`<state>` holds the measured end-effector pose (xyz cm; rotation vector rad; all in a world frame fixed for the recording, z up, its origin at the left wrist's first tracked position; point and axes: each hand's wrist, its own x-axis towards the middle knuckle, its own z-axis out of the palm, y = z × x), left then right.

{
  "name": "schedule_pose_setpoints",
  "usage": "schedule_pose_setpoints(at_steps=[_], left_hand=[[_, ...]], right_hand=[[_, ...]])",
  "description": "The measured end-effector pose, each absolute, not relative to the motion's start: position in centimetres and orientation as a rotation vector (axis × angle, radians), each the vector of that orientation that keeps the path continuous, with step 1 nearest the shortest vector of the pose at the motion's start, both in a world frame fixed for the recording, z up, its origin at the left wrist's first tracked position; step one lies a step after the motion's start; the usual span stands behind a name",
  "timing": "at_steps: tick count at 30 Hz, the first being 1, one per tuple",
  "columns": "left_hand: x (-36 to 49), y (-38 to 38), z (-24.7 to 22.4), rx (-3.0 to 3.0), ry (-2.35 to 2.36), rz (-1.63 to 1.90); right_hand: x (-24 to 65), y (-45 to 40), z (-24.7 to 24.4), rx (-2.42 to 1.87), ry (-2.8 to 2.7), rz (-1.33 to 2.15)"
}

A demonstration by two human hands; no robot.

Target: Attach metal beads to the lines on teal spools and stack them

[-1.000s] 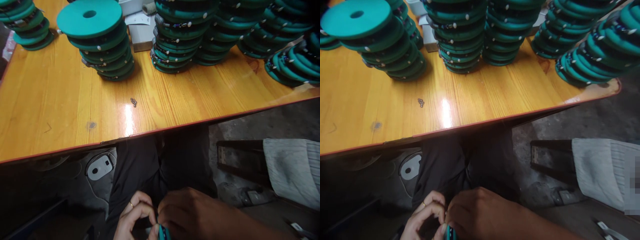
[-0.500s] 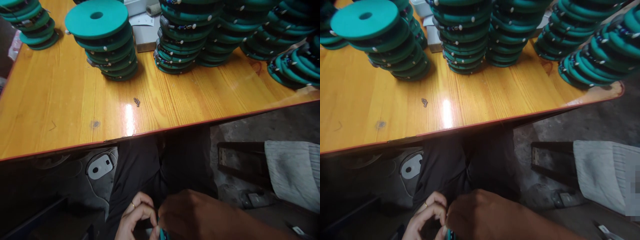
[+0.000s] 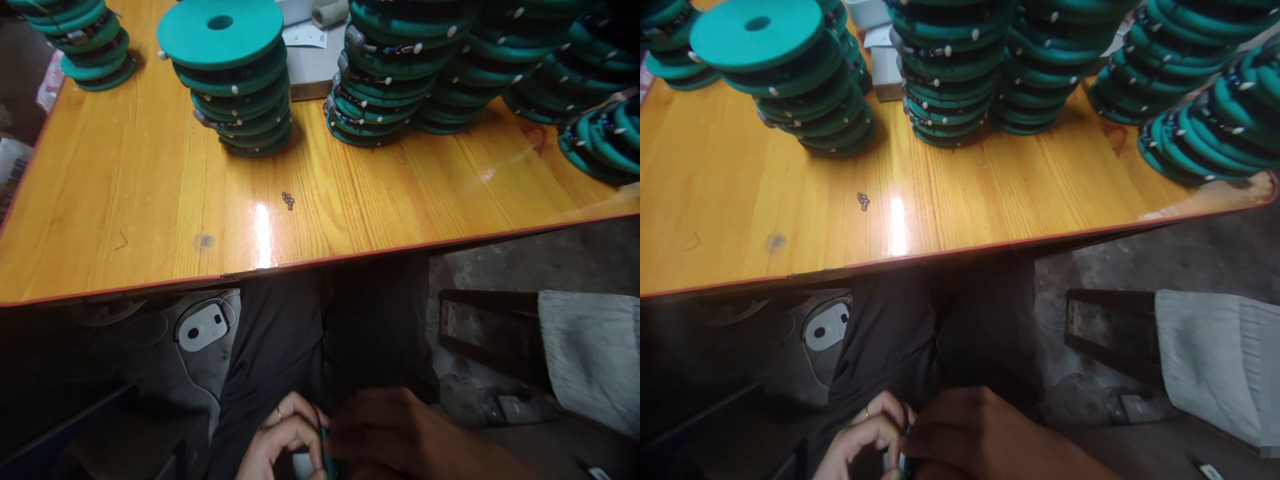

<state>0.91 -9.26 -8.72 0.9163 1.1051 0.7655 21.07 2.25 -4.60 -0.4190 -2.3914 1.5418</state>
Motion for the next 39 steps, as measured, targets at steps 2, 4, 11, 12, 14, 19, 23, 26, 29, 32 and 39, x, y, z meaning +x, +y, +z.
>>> schedule_pose_setpoints(at_steps=[2,4,11,12,14,19,23,26,29,32,39], left_hand=[[1.0,-9.2,-8.6,0.910,1.109,0.746],[1.0,-9.1,-8.4,0.903,1.115,0.715],[1.0,-8.7,-7.4,0.943,1.152,0.664],[1.1,-8.7,-7.3,0.946,1.150,0.667],[1.2,-8.8,-7.4,0.943,1.139,0.673],[1.3,-9.1,-7.5,0.948,1.133,0.706],[1.4,-8.9,-7.1,1.023,1.206,0.798],[1.3,-8.4,-6.3,1.144,1.198,0.887],[1.0,-7.5,-5.3,1.300,1.156,0.898],[0.7,-6.2,-4.5,1.453,1.064,0.859],[-1.3,-1.9,-1.4,1.624,1.109,1.235]], right_hand=[[21.1,2.1,-4.6,-0.398,-2.396,1.576],[21.1,1.9,-4.8,-0.348,-2.406,1.560],[21.0,1.2,-5.3,-0.316,-2.477,1.445],[21.0,1.2,-5.3,-0.311,-2.483,1.428],[21.0,1.1,-5.4,-0.286,-2.506,1.424],[21.8,0.5,-5.6,-0.401,-2.373,1.720],[23.2,-1.6,-6.2,-0.913,-1.887,2.015],[23.4,-3.1,-7.3,-1.047,-1.668,2.073],[22.7,-3.7,-8.2,-1.070,-1.427,2.279],[21.6,-3.3,-8.4,-1.065,-1.194,2.448],[22.4,2.8,-2.4,-0.919,-1.646,2.097]])
